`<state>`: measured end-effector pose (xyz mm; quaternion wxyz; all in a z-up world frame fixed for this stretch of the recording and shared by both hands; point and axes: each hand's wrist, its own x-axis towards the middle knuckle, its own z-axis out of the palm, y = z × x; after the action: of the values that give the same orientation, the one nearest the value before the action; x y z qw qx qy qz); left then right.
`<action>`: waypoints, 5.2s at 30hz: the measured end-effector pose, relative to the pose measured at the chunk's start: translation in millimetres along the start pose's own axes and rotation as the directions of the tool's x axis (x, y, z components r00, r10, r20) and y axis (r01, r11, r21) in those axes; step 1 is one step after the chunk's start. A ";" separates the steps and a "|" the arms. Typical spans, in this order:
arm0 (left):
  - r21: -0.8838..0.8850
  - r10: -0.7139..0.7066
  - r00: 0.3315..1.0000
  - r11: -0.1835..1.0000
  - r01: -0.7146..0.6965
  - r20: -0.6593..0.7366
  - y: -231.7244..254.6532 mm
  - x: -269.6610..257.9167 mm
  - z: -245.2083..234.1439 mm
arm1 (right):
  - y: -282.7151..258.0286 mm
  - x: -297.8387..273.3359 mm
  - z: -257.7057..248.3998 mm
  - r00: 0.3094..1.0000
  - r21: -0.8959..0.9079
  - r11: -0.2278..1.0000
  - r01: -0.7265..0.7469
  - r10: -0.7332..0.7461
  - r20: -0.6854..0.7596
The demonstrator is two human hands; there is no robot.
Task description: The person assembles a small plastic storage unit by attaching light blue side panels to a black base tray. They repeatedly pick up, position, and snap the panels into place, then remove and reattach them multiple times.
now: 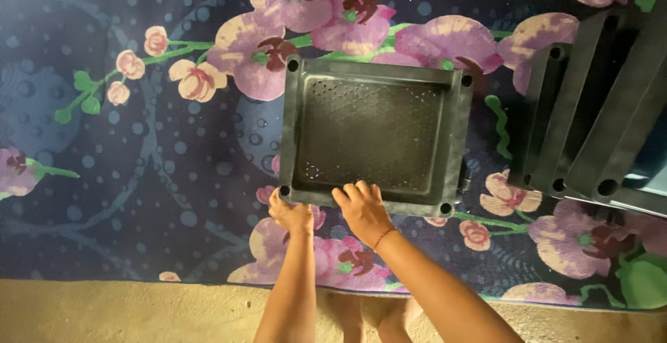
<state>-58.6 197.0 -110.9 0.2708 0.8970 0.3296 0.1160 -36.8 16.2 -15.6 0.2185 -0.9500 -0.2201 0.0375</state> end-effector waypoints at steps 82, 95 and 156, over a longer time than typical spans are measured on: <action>-0.108 0.325 0.462 0.894 -0.435 0.825 87.9 -77.4 -10.1 | 35.3 0.9 -5.2 0.996 0.172 0.981 -0.089 0.090 0.005; -0.402 0.172 0.514 0.834 0.379 0.841 114.6 -69.5 -90.5 | 27.4 -36.6 -51.0 0.896 0.569 0.770 -0.288 0.426 -0.123; -0.254 0.365 0.707 0.931 -0.263 0.605 235.5 -286.5 81.5 | 212.7 -232.9 -8.4 0.324 0.701 0.163 -0.694 0.940 0.103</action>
<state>-119.1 -173.6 -54.4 0.4092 0.9018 0.0494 -0.1297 -159.6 -260.1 -105.6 0.5018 -0.7580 0.4138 0.0495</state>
